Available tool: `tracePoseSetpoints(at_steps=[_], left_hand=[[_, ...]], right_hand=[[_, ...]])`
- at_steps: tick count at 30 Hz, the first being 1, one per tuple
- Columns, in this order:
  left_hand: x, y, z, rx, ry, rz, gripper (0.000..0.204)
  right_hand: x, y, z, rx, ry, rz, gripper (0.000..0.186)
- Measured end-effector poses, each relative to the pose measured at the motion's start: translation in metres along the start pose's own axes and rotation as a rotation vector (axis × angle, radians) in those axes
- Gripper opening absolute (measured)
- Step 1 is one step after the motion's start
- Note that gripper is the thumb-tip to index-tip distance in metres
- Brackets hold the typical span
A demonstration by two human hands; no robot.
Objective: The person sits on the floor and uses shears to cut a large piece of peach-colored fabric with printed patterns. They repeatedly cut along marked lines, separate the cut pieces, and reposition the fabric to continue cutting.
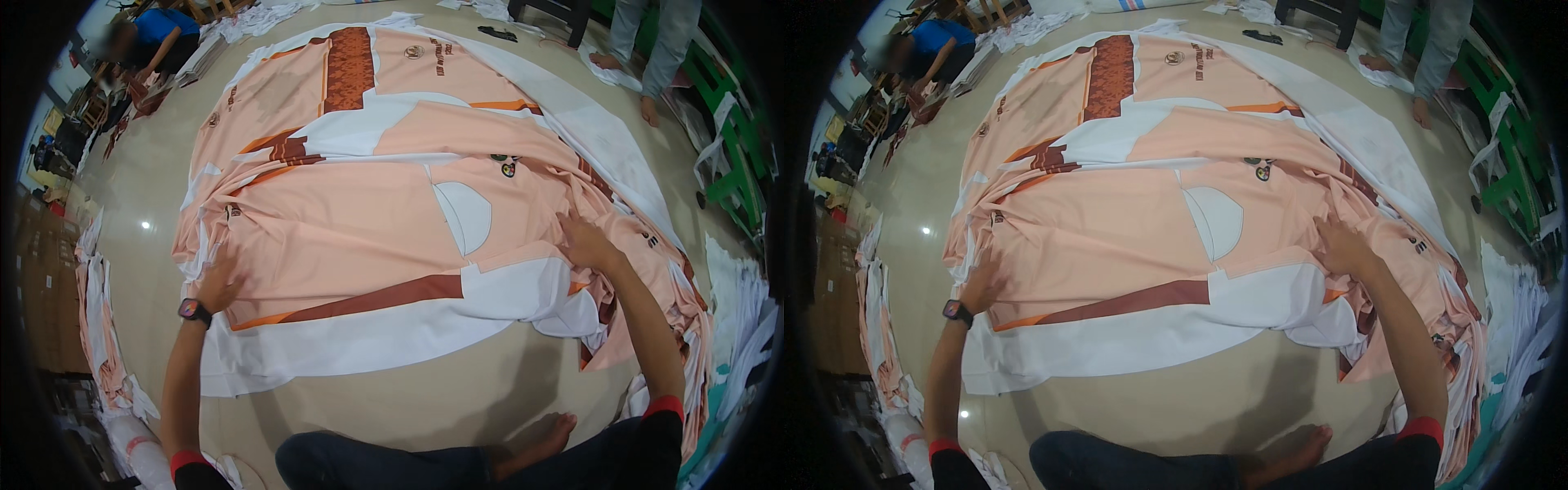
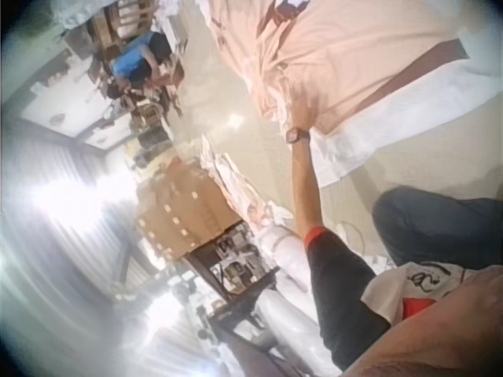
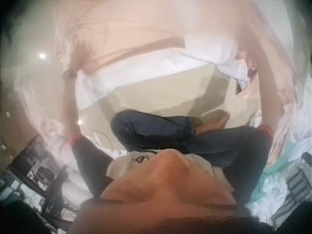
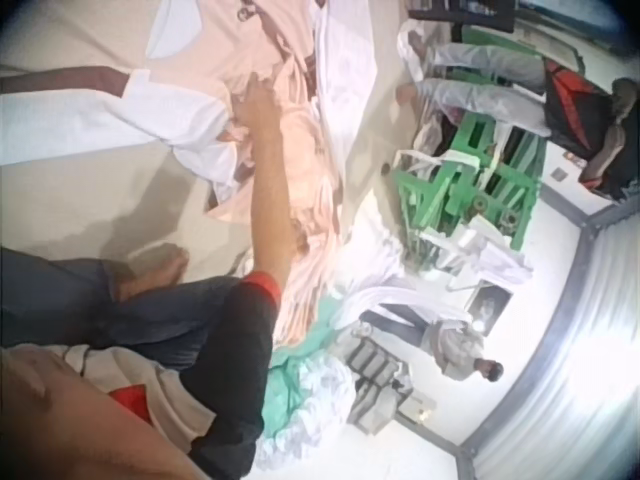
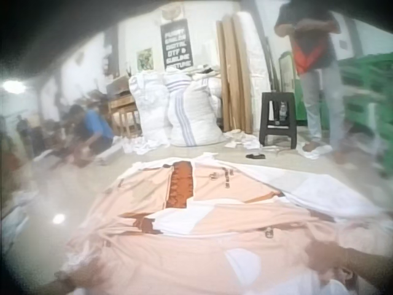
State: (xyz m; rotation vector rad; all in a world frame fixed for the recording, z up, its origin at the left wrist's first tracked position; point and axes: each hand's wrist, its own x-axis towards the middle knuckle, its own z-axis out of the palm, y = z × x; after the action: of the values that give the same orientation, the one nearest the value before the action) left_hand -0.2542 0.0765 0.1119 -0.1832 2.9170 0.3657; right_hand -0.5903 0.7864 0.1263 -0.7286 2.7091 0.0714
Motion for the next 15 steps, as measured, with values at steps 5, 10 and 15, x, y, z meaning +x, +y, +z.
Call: tracePoseSetpoints(at_steps=[5, 10, 15], left_hand=[[0.094, 0.032, 0.025, 0.319, 0.027, -0.048, 0.079], [0.148, -0.016, -0.007, 0.359, 0.068, -0.527, 0.092], [0.074, 0.03, 0.065, 0.07, 0.398, -0.157, 0.113]], right_hand=[[0.095, -0.005, -0.004, 0.083, 0.337, -0.319, 0.081], [0.114, -0.034, -0.009, 0.064, 0.639, -0.056, 0.066], [-0.019, -0.043, 0.018, -0.02, 0.453, -0.429, 0.065]])
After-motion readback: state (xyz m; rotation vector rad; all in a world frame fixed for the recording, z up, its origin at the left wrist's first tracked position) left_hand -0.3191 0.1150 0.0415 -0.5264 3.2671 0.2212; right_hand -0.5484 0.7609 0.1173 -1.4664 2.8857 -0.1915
